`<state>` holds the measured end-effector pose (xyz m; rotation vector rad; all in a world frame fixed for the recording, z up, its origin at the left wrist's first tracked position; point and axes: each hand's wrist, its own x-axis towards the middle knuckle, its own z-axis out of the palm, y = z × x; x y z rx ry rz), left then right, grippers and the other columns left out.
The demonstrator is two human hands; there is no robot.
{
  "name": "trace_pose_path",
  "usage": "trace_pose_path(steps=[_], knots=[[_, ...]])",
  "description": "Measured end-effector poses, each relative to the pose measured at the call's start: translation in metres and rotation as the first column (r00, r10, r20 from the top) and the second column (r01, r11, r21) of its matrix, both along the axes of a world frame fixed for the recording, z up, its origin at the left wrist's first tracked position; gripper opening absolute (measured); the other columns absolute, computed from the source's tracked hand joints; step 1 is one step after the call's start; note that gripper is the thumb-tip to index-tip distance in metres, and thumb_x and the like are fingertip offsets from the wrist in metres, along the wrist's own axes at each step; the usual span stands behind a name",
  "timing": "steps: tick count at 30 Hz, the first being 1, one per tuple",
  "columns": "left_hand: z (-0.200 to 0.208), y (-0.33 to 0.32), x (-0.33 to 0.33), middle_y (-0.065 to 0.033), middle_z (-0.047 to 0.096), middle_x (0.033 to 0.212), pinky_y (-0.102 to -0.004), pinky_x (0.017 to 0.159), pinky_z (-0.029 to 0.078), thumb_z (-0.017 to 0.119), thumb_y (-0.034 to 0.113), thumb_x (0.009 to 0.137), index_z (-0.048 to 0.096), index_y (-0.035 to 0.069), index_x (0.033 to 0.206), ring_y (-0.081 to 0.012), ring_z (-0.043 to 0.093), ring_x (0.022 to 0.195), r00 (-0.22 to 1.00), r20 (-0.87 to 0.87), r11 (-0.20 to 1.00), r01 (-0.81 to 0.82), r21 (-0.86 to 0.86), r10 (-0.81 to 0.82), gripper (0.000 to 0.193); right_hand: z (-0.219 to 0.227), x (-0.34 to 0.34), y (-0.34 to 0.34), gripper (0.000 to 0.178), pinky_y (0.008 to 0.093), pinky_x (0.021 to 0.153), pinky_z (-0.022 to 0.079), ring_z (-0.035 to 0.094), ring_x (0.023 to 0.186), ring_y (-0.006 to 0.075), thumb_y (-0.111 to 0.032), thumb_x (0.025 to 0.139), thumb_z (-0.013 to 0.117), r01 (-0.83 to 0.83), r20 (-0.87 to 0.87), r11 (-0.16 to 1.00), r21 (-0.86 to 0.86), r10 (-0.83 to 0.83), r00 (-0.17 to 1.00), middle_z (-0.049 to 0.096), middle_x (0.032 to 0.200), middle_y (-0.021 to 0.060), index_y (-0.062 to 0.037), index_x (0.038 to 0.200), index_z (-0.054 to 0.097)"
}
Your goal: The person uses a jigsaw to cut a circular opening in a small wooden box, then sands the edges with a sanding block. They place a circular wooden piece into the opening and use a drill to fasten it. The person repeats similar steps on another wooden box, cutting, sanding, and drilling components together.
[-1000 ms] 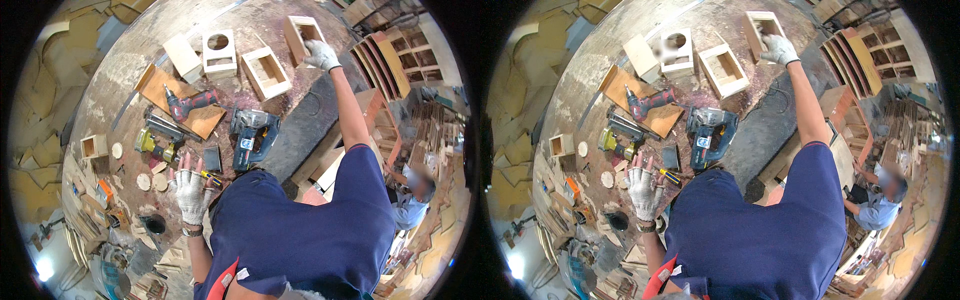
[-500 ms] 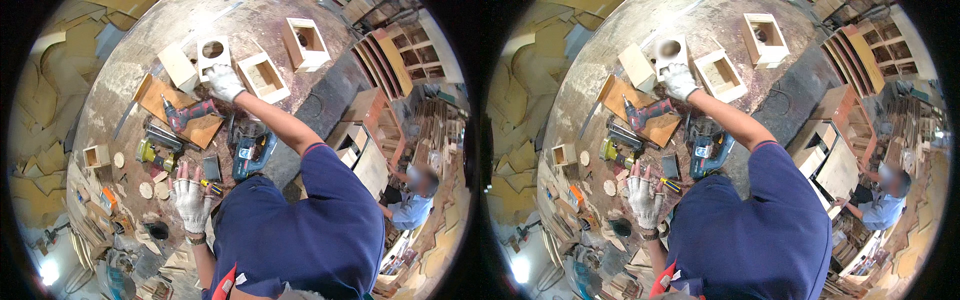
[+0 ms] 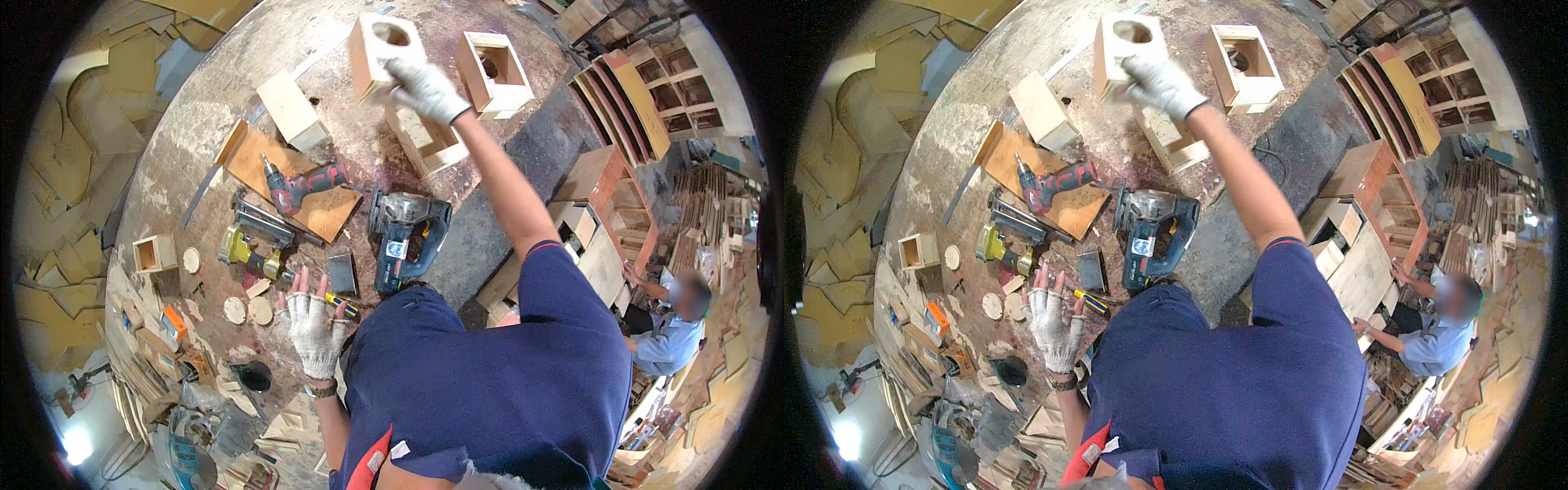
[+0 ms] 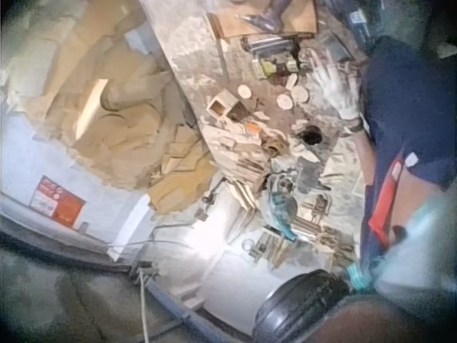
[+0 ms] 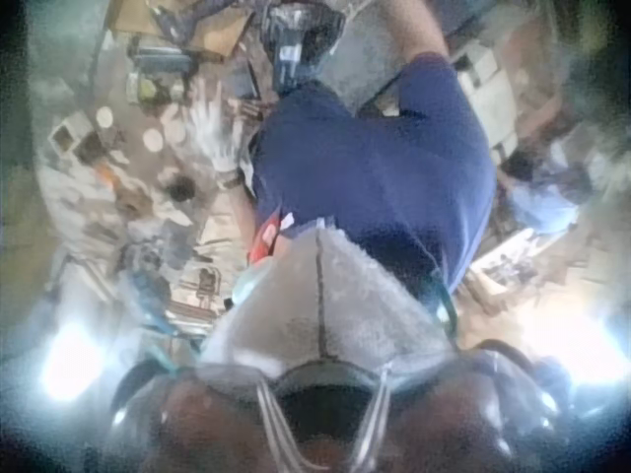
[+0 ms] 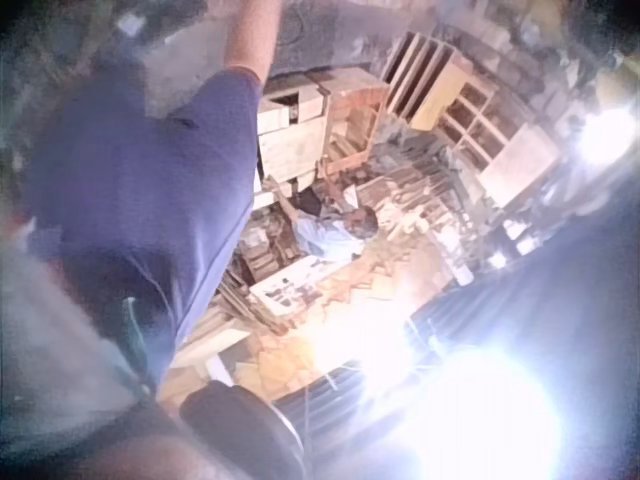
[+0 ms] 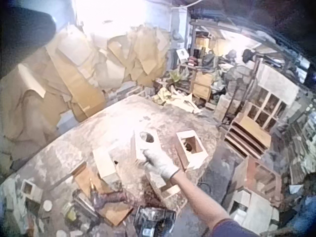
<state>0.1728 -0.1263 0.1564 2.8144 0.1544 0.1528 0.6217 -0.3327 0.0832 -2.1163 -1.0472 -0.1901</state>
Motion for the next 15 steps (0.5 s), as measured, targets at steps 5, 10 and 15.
trace_pose_path(steps=[5,10,15], knots=[[-0.003,-0.002,0.001,-0.0148,0.048,0.159,-0.0546,0.126,0.023,0.079,0.026,0.086,0.058,0.014,0.147,-0.0324,0.046,0.145,0.999,-0.026,1.0,0.025,-0.003,-0.025,0.066,0.038,0.072,-0.05,0.049,0.0498,0.097,0.053,0.066,0.114,0.0371,-0.029,0.089,0.075,0.366,0.477,0.808,-0.462,-0.122,0.871,0.068,0.121,0.0143,-0.0179,0.135,0.062],[-0.005,-0.005,-0.005,-0.0161,0.046,0.16,-0.0562,0.125,0.021,0.076,0.027,0.088,0.056,0.013,0.149,-0.0346,0.043,0.148,0.999,-0.037,0.998,-0.035,-0.048,0.033,0.065,0.027,0.046,-0.055,0.048,0.0515,0.095,0.053,0.066,0.111,0.0397,-0.035,0.089,0.073,0.426,0.342,0.885,-0.189,-0.347,0.873,0.067,0.123,0.0174,-0.0134,0.131,0.065],[-0.014,-0.004,-0.023,-0.0142,0.05,0.157,-0.0543,0.124,0.023,0.079,0.031,0.085,0.06,0.012,0.144,-0.0328,0.048,0.144,0.987,-0.057,0.984,-0.153,-0.095,0.148,0.065,-0.036,-0.056,-0.04,0.053,0.0512,0.093,0.052,0.066,0.111,0.0431,-0.045,0.093,0.07,0.341,-0.024,0.845,-0.411,-0.384,0.923,0.069,0.117,0.0266,-0.0009,0.122,0.064]])
